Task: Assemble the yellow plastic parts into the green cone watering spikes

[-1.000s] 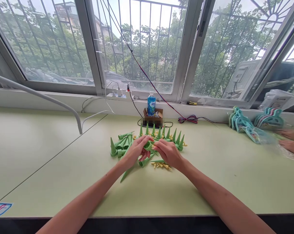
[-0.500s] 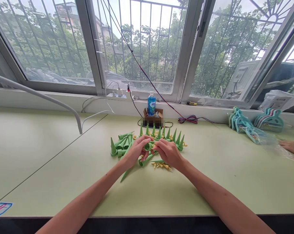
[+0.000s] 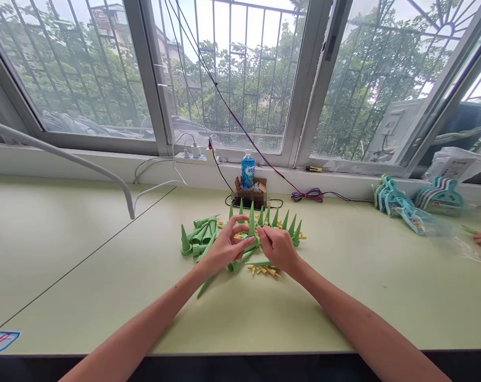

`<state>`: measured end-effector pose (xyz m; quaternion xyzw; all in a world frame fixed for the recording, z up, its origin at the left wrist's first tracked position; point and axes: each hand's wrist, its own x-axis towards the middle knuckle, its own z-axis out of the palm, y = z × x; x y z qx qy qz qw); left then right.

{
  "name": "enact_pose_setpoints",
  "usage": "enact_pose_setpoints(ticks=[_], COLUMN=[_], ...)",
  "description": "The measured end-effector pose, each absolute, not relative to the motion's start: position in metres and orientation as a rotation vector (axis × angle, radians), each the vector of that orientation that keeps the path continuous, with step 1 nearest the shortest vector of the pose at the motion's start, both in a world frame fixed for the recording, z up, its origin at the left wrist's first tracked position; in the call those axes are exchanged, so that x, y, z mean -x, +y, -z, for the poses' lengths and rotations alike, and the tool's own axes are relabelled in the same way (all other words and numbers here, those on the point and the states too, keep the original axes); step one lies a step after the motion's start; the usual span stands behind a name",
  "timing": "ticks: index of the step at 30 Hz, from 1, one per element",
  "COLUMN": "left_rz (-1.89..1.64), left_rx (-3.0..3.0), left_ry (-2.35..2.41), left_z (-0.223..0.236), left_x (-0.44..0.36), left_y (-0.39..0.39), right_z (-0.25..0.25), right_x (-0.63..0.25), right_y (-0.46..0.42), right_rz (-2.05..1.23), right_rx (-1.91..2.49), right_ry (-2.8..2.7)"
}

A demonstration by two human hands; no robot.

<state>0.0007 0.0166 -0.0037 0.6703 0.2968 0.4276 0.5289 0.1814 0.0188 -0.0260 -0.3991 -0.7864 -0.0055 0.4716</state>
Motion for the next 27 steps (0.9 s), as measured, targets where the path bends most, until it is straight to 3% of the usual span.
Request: enact_pose_setpoints(ticks=[9,19,27], left_rz=[-1.166,-0.99,-1.014], left_rx=[-1.517,-1.491,-1.542], left_ry=[0.858,0.858,0.835], left_z=[0.0014,-0.0002,-0.0022], left_x=[-0.0023,0.0013,0.0023], left_y=[0.0192,0.0191,0.0158], right_z=[0.0258,0.0193,0.0221], right_x=[-0.1852,-0.191,-0.1894], right_y=[0.0205,0.0194,0.0192], right_rz=[-0.016,0.231,0.079], right_rx=[0.936,0.762,0.806], right_ry=[-1.858,-2.125,-2.058])
